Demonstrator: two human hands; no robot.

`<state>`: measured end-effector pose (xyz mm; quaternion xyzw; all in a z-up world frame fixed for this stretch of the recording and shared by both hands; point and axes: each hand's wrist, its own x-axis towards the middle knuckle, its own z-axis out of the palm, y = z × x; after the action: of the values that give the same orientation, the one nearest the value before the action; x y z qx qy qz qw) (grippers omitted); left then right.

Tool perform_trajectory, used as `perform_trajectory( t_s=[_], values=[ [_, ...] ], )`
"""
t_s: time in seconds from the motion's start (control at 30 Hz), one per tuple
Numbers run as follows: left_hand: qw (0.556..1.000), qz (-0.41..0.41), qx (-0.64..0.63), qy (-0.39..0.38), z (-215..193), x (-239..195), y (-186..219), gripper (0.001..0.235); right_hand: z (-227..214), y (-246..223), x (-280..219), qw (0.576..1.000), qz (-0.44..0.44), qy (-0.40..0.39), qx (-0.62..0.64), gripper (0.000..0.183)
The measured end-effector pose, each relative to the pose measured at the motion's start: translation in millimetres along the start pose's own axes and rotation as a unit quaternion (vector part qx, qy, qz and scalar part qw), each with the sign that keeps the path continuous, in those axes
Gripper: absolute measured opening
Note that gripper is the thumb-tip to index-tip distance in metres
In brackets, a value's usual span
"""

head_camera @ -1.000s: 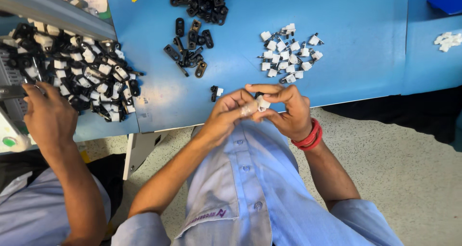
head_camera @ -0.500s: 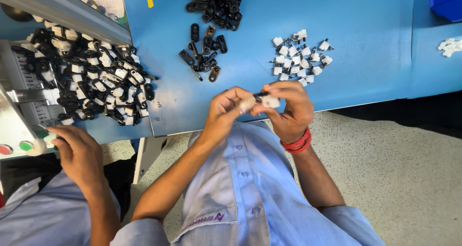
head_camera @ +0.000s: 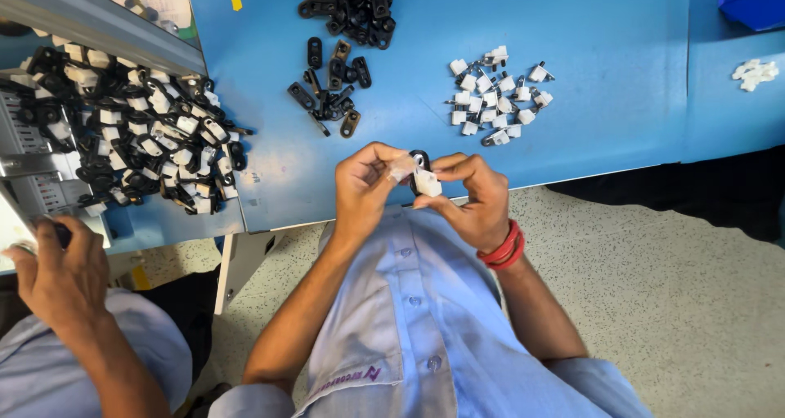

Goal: The person repeatedly picks up small black and white plastic components from a blue table, fits them together by hand, and places the assembled units into a growing pile. The process continues throughout the clip with consistent hand movements and no tools used.

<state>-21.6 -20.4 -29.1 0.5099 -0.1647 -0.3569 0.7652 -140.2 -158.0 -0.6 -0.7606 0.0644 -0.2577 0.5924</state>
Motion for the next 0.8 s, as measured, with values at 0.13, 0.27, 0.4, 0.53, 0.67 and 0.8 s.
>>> perform_trajectory(
  t_s=[0.13,0.27,0.4,0.53,0.67,0.8],
  values=[
    [0.994,-0.004,0.049,-0.095,4.0,2.6,3.7,0.012,-23.4,-0.6,-0.5,0.998,-0.022,-0.055,-0.032,0.047],
    [0.977,-0.024,0.181,-0.112,11.1,10.6,32.5,0.013,-39.4,-15.1,7.6,0.981,-0.07,-0.101,-0.149,0.04],
    [0.943,-0.004,0.315,-0.106,19.4,0.7,55.7,0.023,-48.7,-24.3,10.1,0.976,-0.089,-0.094,-0.174,0.041],
    [0.974,-0.039,0.192,-0.114,20.2,-9.2,57.1,0.026,-50.3,-28.6,11.8,0.979,-0.094,-0.079,-0.163,0.041],
    [0.984,-0.045,0.042,-0.165,12.0,-11.9,33.9,0.032,-36.8,-27.1,9.3,0.981,-0.083,-0.075,-0.161,0.045],
    [0.991,-0.075,-0.033,-0.105,-5.6,-19.1,15.1,0.029,-20.4,-19.4,6.5,0.986,-0.067,-0.049,-0.144,0.047]
  ],
)
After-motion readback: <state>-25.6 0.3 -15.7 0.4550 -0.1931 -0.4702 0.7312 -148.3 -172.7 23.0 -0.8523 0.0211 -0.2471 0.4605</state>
